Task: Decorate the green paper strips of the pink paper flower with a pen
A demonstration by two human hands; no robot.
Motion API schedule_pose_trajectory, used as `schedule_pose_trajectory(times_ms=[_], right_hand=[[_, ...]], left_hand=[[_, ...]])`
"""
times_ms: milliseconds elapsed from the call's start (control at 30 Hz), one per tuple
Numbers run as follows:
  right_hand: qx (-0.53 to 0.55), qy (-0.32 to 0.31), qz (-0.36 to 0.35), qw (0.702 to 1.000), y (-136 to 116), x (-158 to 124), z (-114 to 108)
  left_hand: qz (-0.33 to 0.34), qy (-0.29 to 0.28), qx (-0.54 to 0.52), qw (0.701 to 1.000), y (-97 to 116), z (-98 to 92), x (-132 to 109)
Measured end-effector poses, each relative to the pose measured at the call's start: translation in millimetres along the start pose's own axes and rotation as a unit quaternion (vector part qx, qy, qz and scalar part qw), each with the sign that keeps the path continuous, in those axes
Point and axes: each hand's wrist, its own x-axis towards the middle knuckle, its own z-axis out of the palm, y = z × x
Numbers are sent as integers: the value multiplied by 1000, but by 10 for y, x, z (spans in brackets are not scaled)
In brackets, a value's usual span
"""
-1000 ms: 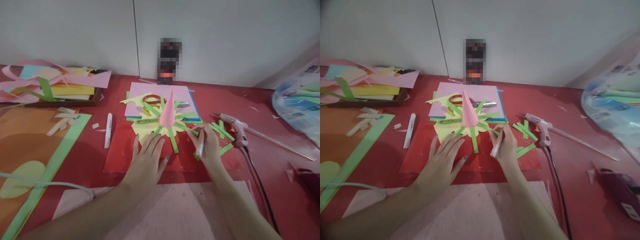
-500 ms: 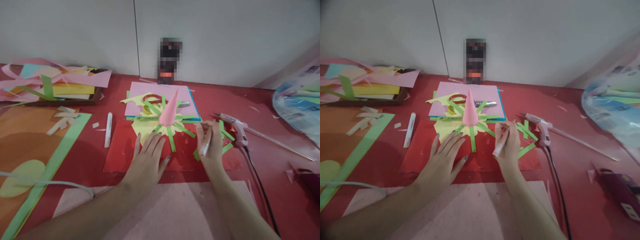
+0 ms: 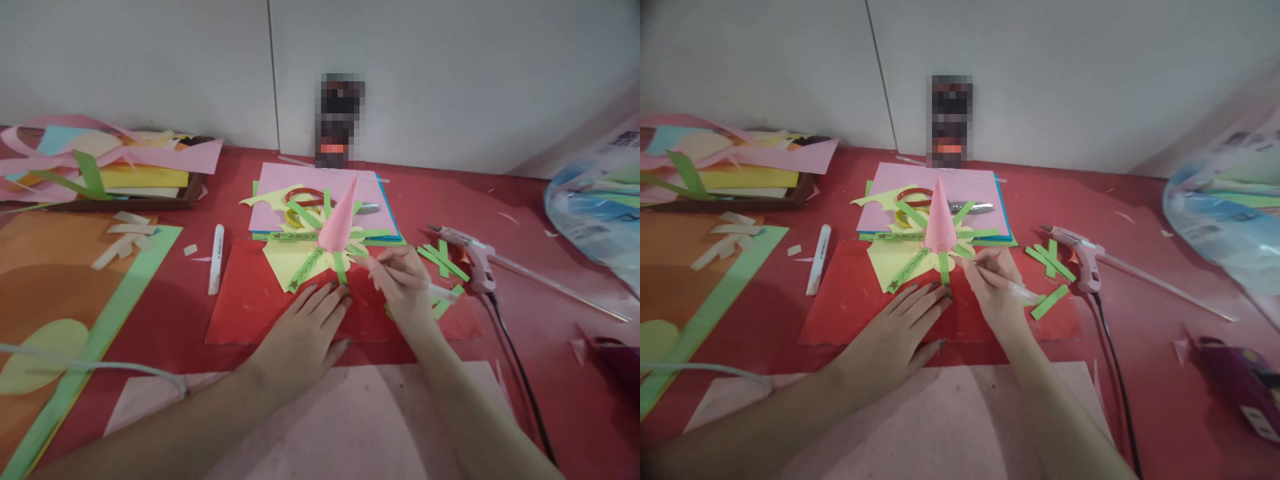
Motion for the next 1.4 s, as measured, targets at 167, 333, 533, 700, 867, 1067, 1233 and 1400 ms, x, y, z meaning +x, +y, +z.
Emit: schedule_pose_trajectory(times_ms=[167,333,533,700,867,1067,1233,1400], right_hand=[[2,-31,8,999,31,21,23],[30,-19,34,999,17,28,25],[160,-85,44,983,5,-11,25],[150,-116,60,980,10,-36,24],[107,-127,63,984,26,-29,35],[100,-130,65,984,27,-30,29],[99,-128,62,985,28,-35,26],[97,-129,65,985,26,-35,31]], left_hand=[[-2,2,1,1000,0,11,4],[7,3,5,1000,-8,26,3],[7,9,3,1000,-12,20,-6],[9,14,5,1000,-11,22,-1],[10,19,10,1000,-11,27,2],[2,45,25,999,-6,2,12],[-3,59,17,998,8,-41,20],[0,86,13,996,13,-54,13]])
